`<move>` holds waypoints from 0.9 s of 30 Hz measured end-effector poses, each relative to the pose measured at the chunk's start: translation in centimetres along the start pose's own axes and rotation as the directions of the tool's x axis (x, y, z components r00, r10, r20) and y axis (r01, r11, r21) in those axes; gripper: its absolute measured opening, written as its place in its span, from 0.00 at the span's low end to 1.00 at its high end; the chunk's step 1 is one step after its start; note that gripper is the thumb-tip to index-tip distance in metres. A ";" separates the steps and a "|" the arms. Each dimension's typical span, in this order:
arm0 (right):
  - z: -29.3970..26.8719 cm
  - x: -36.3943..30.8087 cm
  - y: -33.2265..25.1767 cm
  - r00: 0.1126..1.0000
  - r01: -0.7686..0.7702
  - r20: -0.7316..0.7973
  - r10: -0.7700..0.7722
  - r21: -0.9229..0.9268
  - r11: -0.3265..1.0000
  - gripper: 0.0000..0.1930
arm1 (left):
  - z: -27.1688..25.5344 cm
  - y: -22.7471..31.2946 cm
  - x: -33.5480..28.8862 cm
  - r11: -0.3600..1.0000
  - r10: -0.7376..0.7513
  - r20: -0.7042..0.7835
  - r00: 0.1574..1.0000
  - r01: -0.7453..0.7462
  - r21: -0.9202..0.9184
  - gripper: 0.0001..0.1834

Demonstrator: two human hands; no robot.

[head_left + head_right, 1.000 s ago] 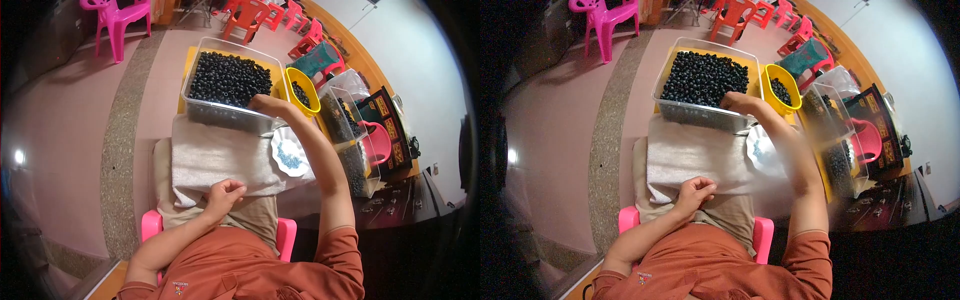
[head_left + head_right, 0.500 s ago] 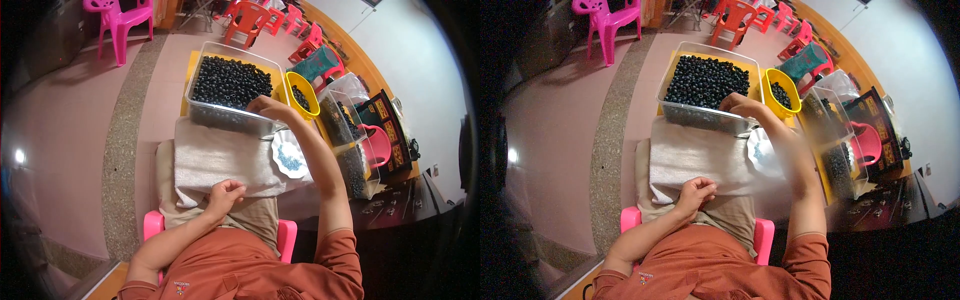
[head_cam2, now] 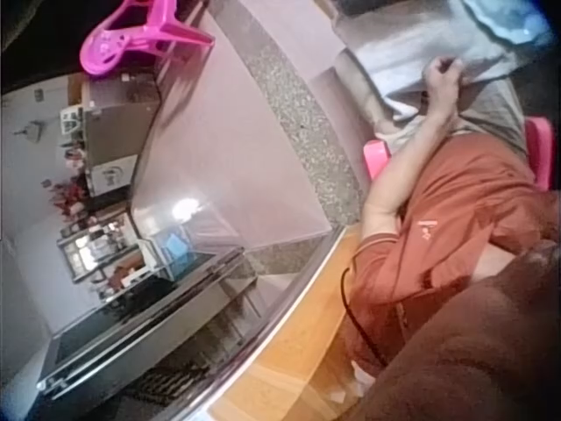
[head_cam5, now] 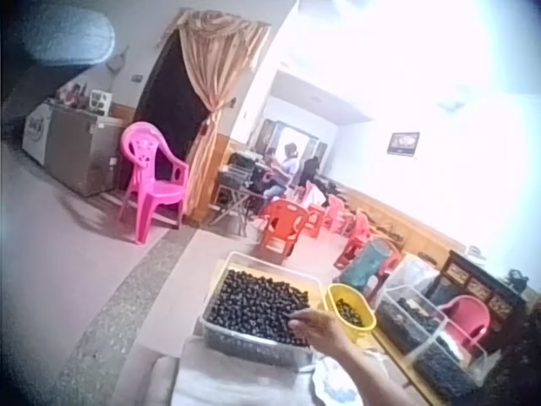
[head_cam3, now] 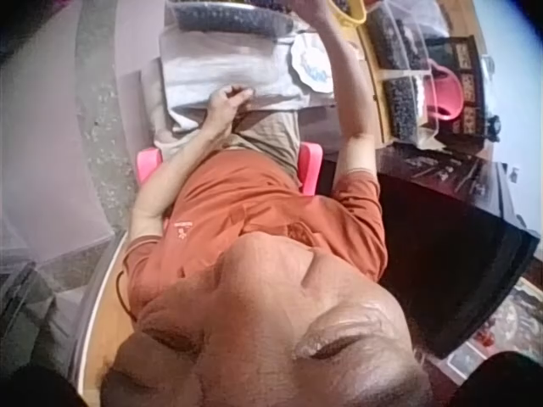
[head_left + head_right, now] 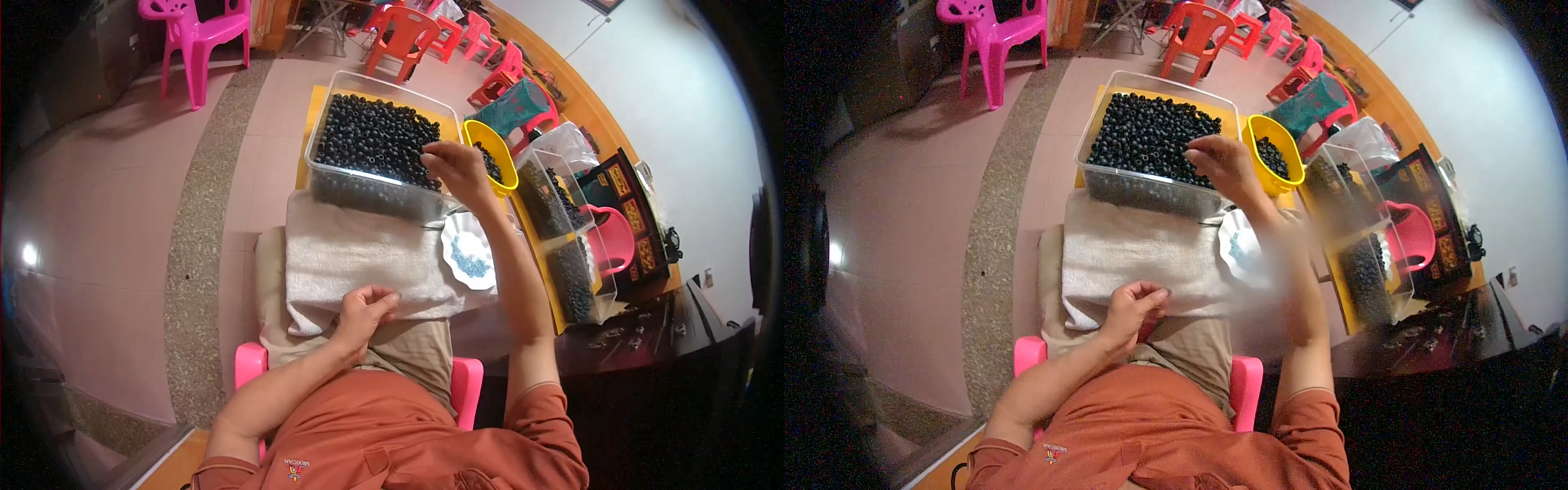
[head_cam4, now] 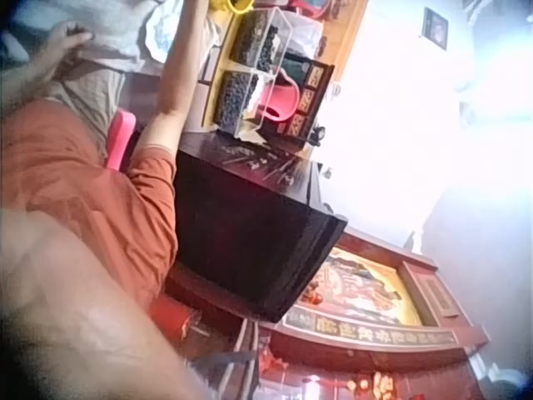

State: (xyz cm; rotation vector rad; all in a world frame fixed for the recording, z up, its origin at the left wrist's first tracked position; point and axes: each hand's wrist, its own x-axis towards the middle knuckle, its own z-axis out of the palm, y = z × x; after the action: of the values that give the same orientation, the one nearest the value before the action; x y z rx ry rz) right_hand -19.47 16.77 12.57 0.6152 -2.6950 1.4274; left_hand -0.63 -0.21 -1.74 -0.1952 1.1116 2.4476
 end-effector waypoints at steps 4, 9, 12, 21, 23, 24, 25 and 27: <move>2.0 -6.8 -0.5 0.990 0.138 -0.054 -0.131 0.153 0.978 0.08 | 0.2 0.4 -0.1 0.989 0.024 0.062 0.998 -0.015 -0.148 0.07; 6.8 -13.9 -0.1 0.988 0.149 -0.001 -0.153 0.228 0.962 0.08 | 0.6 1.7 -0.3 0.927 0.062 0.170 0.984 0.006 -0.375 0.11; 8.1 -16.0 0.9 0.968 0.252 -0.034 -0.250 0.048 0.967 0.08 | 0.4 1.5 -0.4 0.925 0.055 0.232 0.971 0.038 -0.378 0.10; 8.6 -18.5 -0.1 0.949 0.289 -0.136 -0.283 0.023 0.957 0.12 | 0.6 1.4 -0.6 0.946 0.036 0.286 0.957 0.061 -0.320 0.07; 8.5 -18.9 0.1 0.952 0.279 -0.138 -0.272 0.035 0.960 0.13 | 0.7 1.3 -0.7 0.950 0.043 0.286 0.957 0.050 -0.308 0.06; 8.5 -19.0 0.3 0.956 0.268 -0.137 -0.259 0.050 0.962 0.13 | 0.6 1.2 -0.7 0.956 0.044 0.277 0.960 0.041 -0.292 0.06; 8.5 -19.2 0.4 0.956 0.268 -0.139 -0.260 0.048 0.962 0.13 | 0.6 1.1 -0.6 0.961 0.044 0.268 0.962 0.033 -0.276 0.06; 8.8 -19.3 0.6 0.962 0.241 -0.165 -0.216 0.155 0.958 0.12 | 0.5 0.7 -0.5 0.957 0.050 0.267 0.962 0.030 -0.288 0.05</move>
State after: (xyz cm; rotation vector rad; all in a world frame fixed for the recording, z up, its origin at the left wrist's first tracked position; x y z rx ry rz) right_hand -0.54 16.36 3.02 0.7712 -2.3174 1.5861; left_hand -0.48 -0.42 -0.75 0.0589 0.6361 2.5429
